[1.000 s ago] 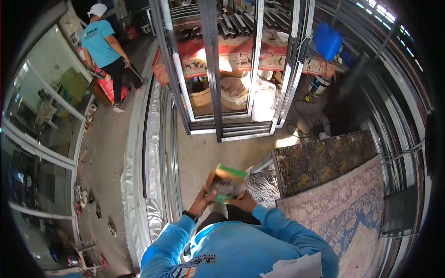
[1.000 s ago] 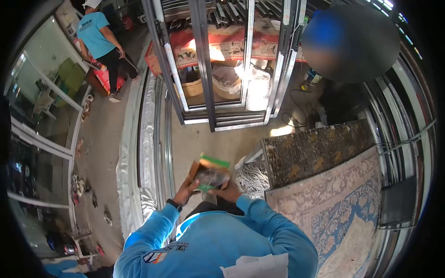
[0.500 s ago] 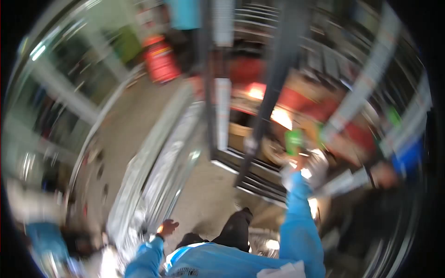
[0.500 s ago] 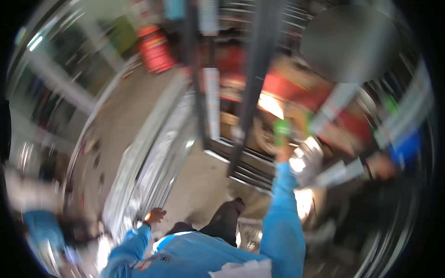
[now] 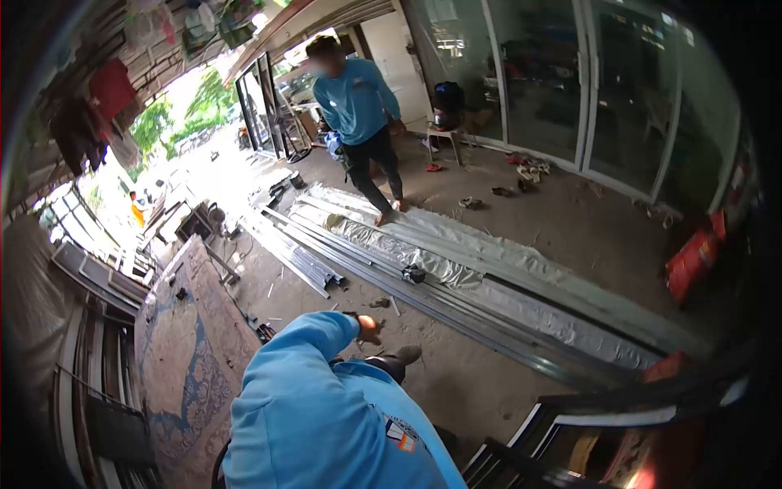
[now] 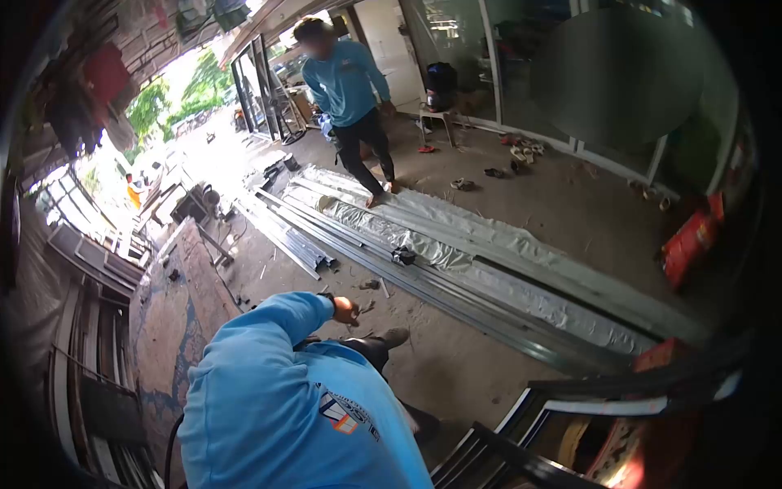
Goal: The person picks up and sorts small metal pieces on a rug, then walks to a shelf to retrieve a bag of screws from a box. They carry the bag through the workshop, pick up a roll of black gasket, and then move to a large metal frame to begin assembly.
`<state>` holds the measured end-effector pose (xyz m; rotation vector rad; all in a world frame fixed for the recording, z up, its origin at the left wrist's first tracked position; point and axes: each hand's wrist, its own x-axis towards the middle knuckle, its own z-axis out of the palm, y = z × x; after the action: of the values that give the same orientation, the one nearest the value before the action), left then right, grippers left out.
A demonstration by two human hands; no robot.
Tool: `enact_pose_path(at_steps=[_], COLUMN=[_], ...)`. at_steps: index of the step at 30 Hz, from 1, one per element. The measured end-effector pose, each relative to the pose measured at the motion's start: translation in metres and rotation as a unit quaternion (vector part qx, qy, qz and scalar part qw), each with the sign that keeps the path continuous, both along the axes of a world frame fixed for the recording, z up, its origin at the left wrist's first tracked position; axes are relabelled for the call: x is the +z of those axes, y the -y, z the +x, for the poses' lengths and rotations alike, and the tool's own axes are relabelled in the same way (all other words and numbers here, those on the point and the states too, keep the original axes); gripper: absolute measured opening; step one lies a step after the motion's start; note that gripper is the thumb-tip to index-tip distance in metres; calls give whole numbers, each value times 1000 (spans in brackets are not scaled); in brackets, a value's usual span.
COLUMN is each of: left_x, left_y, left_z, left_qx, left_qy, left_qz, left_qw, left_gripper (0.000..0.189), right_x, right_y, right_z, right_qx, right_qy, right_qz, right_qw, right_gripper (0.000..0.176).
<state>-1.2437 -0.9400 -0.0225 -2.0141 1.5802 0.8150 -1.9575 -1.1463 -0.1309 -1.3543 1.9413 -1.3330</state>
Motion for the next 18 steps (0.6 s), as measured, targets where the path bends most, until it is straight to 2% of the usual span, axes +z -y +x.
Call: enact_pose_path(at_steps=[2,4,5,7,8,9,10,11,12,13,14,15,16,18], left_x=[-11,-40,-53,-68,-78,-84,-94,-101,-94,-109,-112,-118,-114,-109], left_y=[-25,-56,-68,-100,-116,-126,-142,-158,-165,-176,-186,-207,-222,-263], left_z=[15,36,52,78,89,100,110,120,136,152,172,188,206,231], left_qx=[65,92,110,236,249,257,276,301,309,331,313,351,394,473], left_qy=[-10,-19,-34,-117,-154,-146,-151,-151,-167,-150,-145,-134,-165,-178], left_qz=[77,66,54,-14,-63,-55,-102,-151,-115,-114,-119,-187,-198,-316], left_qw=[995,993,992,965,954,954,944,930,929,925,931,908,882,803], left_gripper=[63,59,56,52,52,51,52,53,56,54,52,50,49,48], right_x=[11,17,19,14,9,1,-10,-22,-40,-52,-69,-81,-95,-133], right_y=[8,1,-4,-19,-26,-34,-42,-46,-47,-42,-32,-17,4,67], right_z=[87,172,213,287,321,354,383,409,429,450,471,482,495,522], right_qx=[119,233,285,382,426,463,493,516,533,541,540,529,512,475], right_qy=[37,64,72,68,59,47,33,14,-7,-30,-54,-80,-101,-116], right_qz=[24,66,91,150,182,218,255,290,329,367,405,442,475,525], right_qw=[992,968,951,909,884,858,831,806,780,756,736,720,708,696], right_gripper=[67,65,64,63,62,61,60,59,58,57,57,56,55,53])
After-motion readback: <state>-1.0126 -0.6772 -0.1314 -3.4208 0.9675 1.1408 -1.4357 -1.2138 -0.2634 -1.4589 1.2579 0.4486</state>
